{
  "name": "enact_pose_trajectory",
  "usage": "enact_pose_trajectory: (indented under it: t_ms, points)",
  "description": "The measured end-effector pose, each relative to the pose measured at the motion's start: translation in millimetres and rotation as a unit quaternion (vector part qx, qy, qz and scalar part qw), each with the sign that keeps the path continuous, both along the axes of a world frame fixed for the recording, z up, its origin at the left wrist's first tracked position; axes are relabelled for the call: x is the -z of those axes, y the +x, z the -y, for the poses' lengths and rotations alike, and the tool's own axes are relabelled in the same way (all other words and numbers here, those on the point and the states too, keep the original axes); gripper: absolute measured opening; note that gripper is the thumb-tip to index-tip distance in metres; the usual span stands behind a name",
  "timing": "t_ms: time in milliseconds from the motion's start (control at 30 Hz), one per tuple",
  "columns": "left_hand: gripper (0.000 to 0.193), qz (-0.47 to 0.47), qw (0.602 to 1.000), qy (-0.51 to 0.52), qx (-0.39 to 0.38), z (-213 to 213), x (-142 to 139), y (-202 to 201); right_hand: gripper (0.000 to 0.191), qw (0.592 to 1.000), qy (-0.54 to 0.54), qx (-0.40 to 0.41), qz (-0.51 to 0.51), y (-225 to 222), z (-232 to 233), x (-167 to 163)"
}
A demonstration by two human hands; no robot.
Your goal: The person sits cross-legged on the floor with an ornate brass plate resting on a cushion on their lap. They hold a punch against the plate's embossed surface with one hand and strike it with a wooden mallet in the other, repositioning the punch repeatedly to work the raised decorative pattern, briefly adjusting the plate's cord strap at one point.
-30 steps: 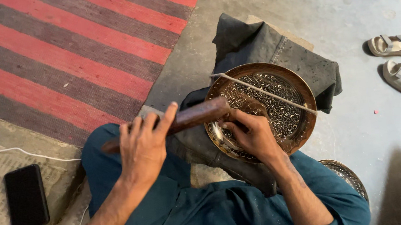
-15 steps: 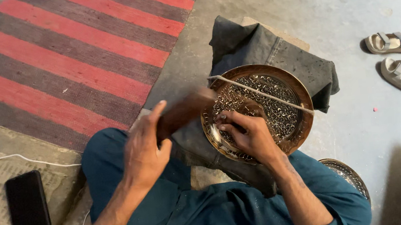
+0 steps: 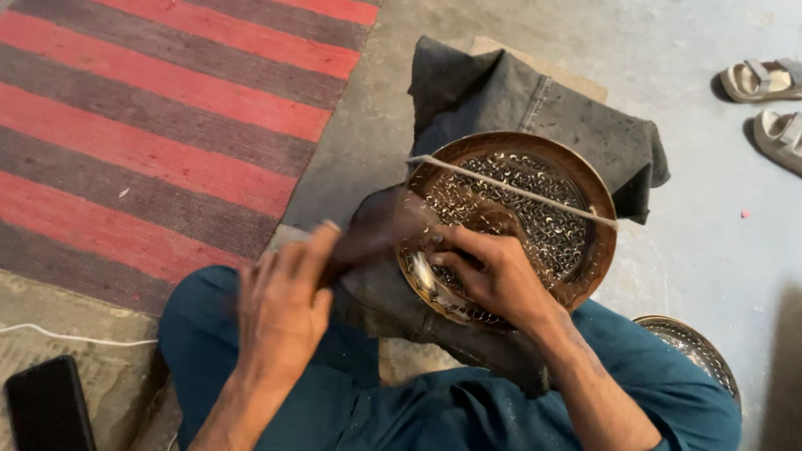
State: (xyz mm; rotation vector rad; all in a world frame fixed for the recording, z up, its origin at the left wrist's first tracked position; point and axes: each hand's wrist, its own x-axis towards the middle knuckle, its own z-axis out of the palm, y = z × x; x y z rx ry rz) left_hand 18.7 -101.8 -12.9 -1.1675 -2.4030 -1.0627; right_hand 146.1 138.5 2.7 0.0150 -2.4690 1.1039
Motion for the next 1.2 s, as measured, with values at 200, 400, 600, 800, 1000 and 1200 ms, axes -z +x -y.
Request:
enact_pose_trajectory:
  t_ms: [200, 400, 600, 800, 1000, 1200]
  points:
    - [0.076, 0.083, 0.996, 0.025, 0.004, -1, -5, 1, 0.031, 1.0, -0.006, 0.007, 0.029, 0, -2, 0]
    - [0.074, 0.059, 0.998, 0.012, 0.013, -1, -10, 1, 0.029, 1.0, 0.0, 0.011, 0.012, -1, -3, 4]
    - [0.07, 0.078, 0.992, -0.094, -0.033, 16, 1, -4, 0.022, 0.996, -0.083, 0.014, -0.031, -1, -5, 2]
    - [0.057, 0.331, 0.942, 0.029, -0.037, 34, 26, 38, 0.023, 0.984, -0.167, 0.054, -0.004, 5, -11, -4]
    - [0.069, 0.43, 0.9, -0.02, -0.061, 32, 36, 55, 0.022, 0.999, -0.04, 0.018, 0.014, 0, -8, 1]
    - [0.073, 0.368, 0.929, 0.031, 0.006, 27, 27, 53, 0.023, 1.0, -0.014, 0.016, 0.002, -4, -7, 6]
